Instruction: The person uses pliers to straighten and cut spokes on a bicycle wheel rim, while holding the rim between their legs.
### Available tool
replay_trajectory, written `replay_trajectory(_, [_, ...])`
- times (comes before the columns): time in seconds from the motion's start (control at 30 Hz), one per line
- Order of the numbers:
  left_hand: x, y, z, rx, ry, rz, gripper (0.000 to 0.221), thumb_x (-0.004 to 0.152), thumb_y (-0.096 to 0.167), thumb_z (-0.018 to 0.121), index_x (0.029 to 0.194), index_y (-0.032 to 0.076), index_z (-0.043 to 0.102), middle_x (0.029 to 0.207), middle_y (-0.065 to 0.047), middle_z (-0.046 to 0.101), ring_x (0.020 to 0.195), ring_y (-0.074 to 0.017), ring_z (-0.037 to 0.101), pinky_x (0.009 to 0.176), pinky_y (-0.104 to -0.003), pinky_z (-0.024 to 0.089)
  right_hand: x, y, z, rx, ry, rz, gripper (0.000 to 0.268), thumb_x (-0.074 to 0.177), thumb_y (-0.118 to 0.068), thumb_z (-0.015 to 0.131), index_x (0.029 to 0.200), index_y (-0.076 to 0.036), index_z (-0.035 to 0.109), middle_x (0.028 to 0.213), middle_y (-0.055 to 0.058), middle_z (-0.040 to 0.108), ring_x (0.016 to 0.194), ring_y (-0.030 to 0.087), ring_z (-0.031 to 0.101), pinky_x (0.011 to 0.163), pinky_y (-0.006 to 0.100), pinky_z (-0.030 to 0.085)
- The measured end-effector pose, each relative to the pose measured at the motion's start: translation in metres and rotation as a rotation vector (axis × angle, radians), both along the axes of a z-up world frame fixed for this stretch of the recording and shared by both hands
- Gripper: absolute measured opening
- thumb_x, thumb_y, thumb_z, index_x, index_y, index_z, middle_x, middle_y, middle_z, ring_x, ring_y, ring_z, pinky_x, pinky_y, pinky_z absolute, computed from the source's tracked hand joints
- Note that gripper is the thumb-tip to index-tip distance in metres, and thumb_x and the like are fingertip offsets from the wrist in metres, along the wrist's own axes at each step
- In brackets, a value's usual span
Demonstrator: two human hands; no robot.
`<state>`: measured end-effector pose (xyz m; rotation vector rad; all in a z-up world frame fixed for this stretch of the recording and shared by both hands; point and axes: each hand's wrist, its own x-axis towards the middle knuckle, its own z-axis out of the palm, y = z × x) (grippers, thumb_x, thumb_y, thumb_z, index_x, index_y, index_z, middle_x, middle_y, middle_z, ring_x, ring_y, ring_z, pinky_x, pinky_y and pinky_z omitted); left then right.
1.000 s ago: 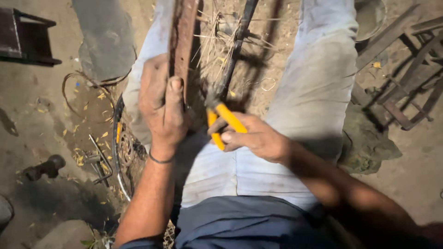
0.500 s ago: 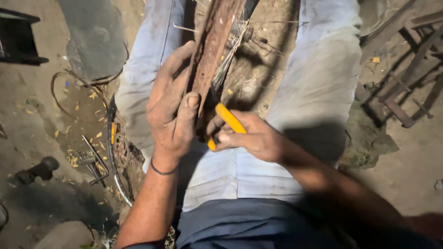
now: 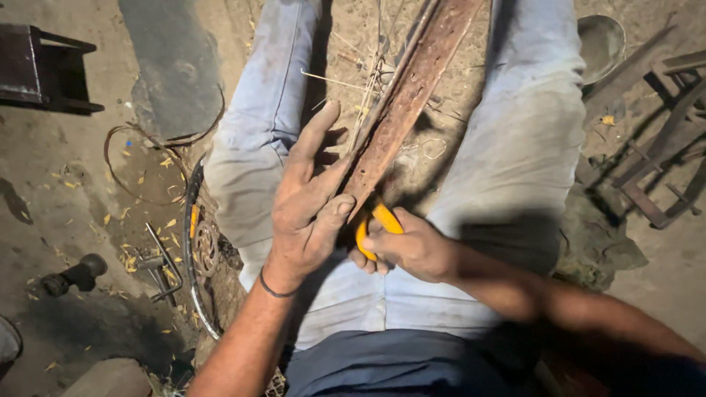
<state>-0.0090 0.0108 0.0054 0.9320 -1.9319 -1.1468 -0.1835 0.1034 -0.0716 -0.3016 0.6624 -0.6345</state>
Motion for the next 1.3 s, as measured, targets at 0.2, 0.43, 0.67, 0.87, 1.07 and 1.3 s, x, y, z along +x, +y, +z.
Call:
replay_trajectory(0.2, [0.002,-0.003,0.0,-0.068,-0.059,0.009,0.039,0.104,0.022,0.061,0.135,0.0,0.066,0.162,-0.027,0.043,0.149,-0.0375,0.047,0.123,-0.043,0.036,0.016,0.011,-0.018,-0.171,0.337,-0.061,0.021,0.093,-0.023,0.065,0.088,-0.002,0.066,0.073,0.005,0.064,0.063,0.012,0.057,0.055,0.028,0.046])
replay_trajectory(0.43, [-0.015,-0.003,-0.001,-0.101,0.001,0.063,0.038,0.107,0.025,0.058,0.135,0.0,0.065,0.16,-0.026,0.04,0.15,-0.0385,0.041,0.125,-0.046,0.036,0.017,0.005,-0.045,-0.534,1.058,-0.06,0.018,0.084,-0.017,0.069,0.078,-0.001,0.064,0.065,0.002,0.058,0.056,0.012,0.057,0.055,0.031,0.045])
replay_trajectory(0.67, [-0.002,-0.02,-0.008,-0.122,-0.136,0.223,0.029,0.113,0.026,0.057,0.119,-0.002,0.065,0.117,-0.014,0.057,0.11,-0.0259,0.055,0.097,-0.035,0.045,-0.001,-0.001,-0.026,-0.255,0.682,-0.518,0.019,0.099,-0.024,0.068,0.095,-0.005,0.064,0.075,0.002,0.06,0.064,0.011,0.055,0.056,0.029,0.045])
replay_trajectory(0.87, [0.004,-0.02,-0.01,0.064,-0.086,0.269,0.025,0.11,0.021,0.055,0.1,-0.002,0.058,0.082,-0.004,0.048,0.077,-0.0173,0.044,0.07,-0.03,0.04,-0.044,-0.028,-0.019,-0.138,0.628,-0.912,0.017,0.103,-0.021,0.061,0.107,-0.005,0.062,0.079,0.003,0.062,0.066,0.011,0.059,0.056,0.026,0.044])
replay_trajectory(1.07, [-0.004,-0.028,-0.005,0.029,-0.093,0.272,0.034,0.109,0.019,0.059,0.084,-0.003,0.055,0.077,-0.008,0.043,0.068,-0.017,0.041,0.067,-0.03,0.037,-0.026,-0.027,-0.012,-0.629,0.915,-0.584,0.016,0.096,-0.016,0.071,0.103,-0.005,0.063,0.088,-0.001,0.064,0.079,0.007,0.058,0.072,0.025,0.049])
replay_trajectory(1.3, [0.003,-0.028,-0.009,0.061,-0.02,0.262,0.024,0.106,0.019,0.056,0.098,-0.001,0.066,0.085,-0.006,0.059,0.078,-0.0171,0.054,0.073,-0.031,0.044,-0.03,-0.031,-0.004,-0.699,0.9,-0.388,0.024,0.096,-0.018,0.073,0.108,-0.003,0.059,0.086,0.001,0.057,0.077,0.008,0.052,0.069,0.027,0.046])
